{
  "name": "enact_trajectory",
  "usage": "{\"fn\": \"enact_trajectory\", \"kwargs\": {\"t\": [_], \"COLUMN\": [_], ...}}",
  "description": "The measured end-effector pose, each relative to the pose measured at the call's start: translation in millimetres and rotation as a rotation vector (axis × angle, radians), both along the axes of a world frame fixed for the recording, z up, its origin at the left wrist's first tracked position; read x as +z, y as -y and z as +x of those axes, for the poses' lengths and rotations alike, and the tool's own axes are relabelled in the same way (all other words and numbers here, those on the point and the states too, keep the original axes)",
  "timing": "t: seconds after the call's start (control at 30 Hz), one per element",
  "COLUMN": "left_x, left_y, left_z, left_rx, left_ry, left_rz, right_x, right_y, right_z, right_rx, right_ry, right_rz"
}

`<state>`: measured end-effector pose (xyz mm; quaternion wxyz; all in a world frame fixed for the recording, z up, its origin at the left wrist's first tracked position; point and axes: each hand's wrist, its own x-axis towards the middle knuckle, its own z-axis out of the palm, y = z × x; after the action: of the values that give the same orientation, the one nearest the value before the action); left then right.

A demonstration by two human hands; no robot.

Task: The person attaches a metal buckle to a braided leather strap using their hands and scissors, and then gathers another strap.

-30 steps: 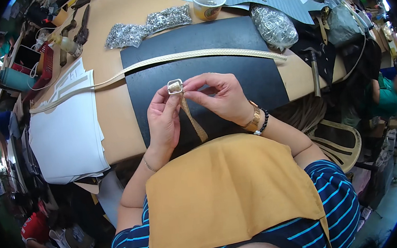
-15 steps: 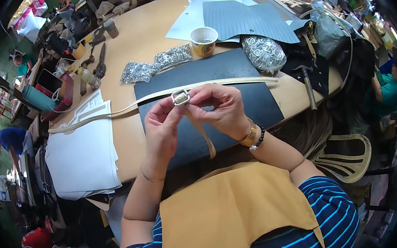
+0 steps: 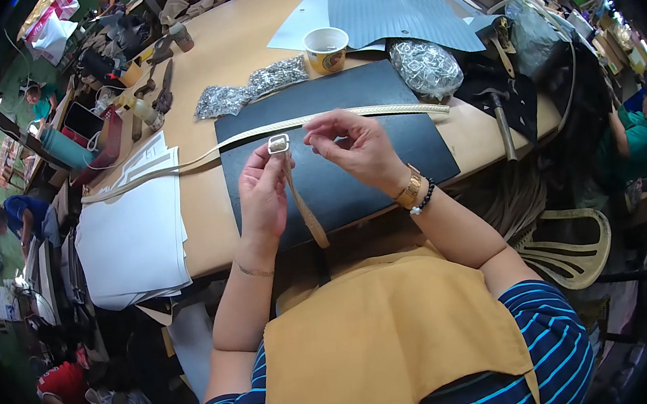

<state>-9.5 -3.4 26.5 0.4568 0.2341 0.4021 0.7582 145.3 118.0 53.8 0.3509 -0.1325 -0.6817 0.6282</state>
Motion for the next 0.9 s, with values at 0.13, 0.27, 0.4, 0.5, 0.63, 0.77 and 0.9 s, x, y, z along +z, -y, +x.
{"fn": "enact_trajectory", "kwargs": {"t": [0.13, 0.27, 0.4, 0.5, 0.63, 0.77, 0.9], "left_x": [11, 16, 16, 11, 10, 7, 8], "left_y": [6, 25, 35, 41, 45, 48, 51], "left_z": [13, 1, -3, 0, 8, 9, 12], "left_rx": [0.267, 0.416, 0.413, 0.377, 0.327, 0.313, 0.28], "left_ry": [-0.801, -1.626, -1.788, -1.825, -1.815, -1.787, -1.774], "left_rz": [0.019, 0.27, 0.435, 0.492, 0.539, 0.562, 0.578], "right_x": [-6, -5, 5, 12, 12, 13, 16], "right_y": [1, 10, 20, 28, 25, 25, 24], "right_z": [6, 19, 28, 33, 39, 39, 42], "right_rx": [-0.007, 0.083, 0.184, 0.238, 0.332, 0.406, 0.439], "right_ry": [-0.03, -0.133, -0.159, -0.091, 0.054, 0.074, 0.131], "right_rz": [-0.017, -0.129, 0.058, 0.005, 0.086, 0.059, 0.132]}}
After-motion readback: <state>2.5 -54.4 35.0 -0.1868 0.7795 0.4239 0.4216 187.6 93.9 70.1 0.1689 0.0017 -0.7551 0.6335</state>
